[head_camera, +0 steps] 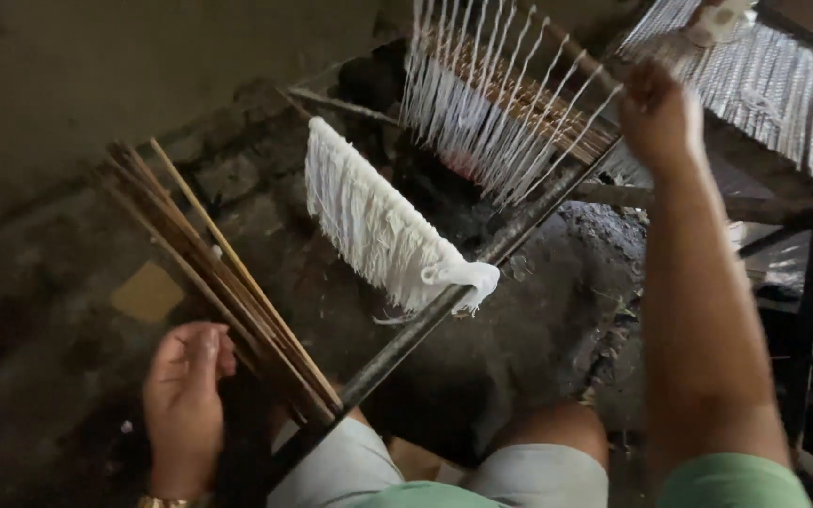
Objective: The person ties white yarn strands onto thin wooden rods using a simple knotting method. They repeatedly pick up a rod, tie a bundle of yarn, and place the rod back on a metal rack. The process is repeated for multiple rods.
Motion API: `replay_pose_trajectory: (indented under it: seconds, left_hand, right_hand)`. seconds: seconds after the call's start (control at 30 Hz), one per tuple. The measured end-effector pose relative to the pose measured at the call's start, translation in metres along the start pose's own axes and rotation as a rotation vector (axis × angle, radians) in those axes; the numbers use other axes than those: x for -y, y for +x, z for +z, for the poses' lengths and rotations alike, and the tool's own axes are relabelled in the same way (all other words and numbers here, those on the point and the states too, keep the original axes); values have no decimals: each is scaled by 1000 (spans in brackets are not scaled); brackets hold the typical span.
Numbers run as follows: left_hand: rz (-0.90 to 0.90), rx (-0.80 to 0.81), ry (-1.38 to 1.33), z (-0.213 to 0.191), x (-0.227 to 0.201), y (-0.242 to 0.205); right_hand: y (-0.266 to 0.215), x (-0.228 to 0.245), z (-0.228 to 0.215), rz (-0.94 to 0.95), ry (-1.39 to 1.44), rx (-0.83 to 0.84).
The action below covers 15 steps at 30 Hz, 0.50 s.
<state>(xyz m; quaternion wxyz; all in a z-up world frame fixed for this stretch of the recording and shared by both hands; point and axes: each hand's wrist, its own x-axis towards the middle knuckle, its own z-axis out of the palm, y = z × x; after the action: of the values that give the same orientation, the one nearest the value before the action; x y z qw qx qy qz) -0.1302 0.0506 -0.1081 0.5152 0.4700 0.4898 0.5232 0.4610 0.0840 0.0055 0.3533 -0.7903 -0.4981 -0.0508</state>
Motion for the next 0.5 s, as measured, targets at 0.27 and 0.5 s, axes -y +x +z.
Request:
replay_pose_trajectory:
  seconds: [0.27,0.5]
  left_hand:
    - [-19,-19,146,0,-1,-1]
    - [-59,-32,210,0,-3,-3]
  right_hand:
    - [-26,-85,127,59,-67,50]
    - [-16,-91,147,119,-37,72]
